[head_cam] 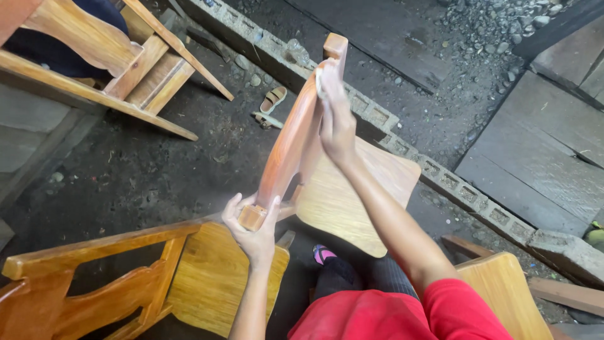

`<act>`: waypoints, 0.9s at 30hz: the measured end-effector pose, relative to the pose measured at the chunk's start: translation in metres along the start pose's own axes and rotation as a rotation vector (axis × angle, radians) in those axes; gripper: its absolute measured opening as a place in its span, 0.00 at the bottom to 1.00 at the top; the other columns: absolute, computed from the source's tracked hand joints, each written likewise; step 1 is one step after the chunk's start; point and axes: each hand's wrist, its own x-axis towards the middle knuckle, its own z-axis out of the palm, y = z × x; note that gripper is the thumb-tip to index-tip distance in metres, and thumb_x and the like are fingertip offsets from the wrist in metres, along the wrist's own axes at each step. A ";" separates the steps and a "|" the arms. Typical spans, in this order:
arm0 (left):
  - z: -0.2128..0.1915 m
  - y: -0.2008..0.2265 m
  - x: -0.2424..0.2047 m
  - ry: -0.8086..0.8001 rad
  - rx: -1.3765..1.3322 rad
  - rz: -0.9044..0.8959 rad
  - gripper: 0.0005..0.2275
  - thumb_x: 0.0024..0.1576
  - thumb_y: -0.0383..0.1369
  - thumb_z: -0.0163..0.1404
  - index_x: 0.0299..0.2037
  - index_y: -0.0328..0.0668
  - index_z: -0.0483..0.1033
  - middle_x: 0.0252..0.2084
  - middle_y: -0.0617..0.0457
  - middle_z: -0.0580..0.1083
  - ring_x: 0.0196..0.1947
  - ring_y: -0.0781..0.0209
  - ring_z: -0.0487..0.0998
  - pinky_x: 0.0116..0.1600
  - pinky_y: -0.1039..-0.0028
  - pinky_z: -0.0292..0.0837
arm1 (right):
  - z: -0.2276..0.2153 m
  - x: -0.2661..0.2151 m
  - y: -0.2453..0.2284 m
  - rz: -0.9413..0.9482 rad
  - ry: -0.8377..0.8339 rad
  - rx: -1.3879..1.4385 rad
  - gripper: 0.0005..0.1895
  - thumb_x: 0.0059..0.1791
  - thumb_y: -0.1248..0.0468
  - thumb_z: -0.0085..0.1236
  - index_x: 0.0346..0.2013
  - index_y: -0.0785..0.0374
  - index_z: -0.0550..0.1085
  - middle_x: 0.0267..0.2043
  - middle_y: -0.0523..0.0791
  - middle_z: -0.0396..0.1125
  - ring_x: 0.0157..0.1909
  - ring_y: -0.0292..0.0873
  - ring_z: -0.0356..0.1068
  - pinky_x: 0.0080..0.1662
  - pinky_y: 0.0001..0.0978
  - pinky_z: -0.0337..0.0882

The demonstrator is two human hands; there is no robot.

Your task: The person sits on the floor and sands the seat of a wooden chair using a sanding block. They then lift the chair and sand the backrest and legs.

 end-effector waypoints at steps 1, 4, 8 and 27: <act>0.000 0.001 -0.001 -0.002 -0.002 -0.003 0.32 0.47 0.27 0.69 0.58 0.40 0.62 0.44 0.42 0.76 0.47 0.56 0.75 0.62 0.66 0.69 | -0.007 0.015 0.004 -0.029 -0.018 -0.040 0.22 0.65 0.64 0.28 0.73 0.63 0.60 0.77 0.51 0.52 0.81 0.53 0.48 0.81 0.47 0.47; 0.007 -0.011 -0.001 0.072 0.024 -0.057 0.26 0.45 0.29 0.71 0.50 0.40 0.70 0.48 0.48 0.74 0.49 0.57 0.76 0.60 0.70 0.72 | -0.018 0.045 0.019 0.066 -0.068 0.040 0.20 0.63 0.59 0.32 0.65 0.59 0.68 0.70 0.47 0.63 0.77 0.48 0.54 0.75 0.46 0.55; 0.010 -0.025 -0.003 0.106 0.065 -0.038 0.25 0.43 0.31 0.72 0.48 0.41 0.71 0.46 0.50 0.75 0.48 0.57 0.77 0.57 0.70 0.74 | -0.059 0.063 0.008 -0.042 -0.256 0.075 0.17 0.63 0.66 0.36 0.64 0.62 0.70 0.71 0.51 0.61 0.77 0.51 0.54 0.76 0.41 0.54; 0.080 0.004 0.004 0.697 0.306 -0.012 0.19 0.70 0.40 0.36 0.33 0.34 0.71 0.28 0.48 0.66 0.29 0.54 0.67 0.39 0.62 0.63 | -0.107 0.189 0.102 -0.787 -0.972 -0.024 0.27 0.52 0.88 0.44 0.66 0.74 0.67 0.73 0.59 0.56 0.77 0.63 0.51 0.75 0.56 0.56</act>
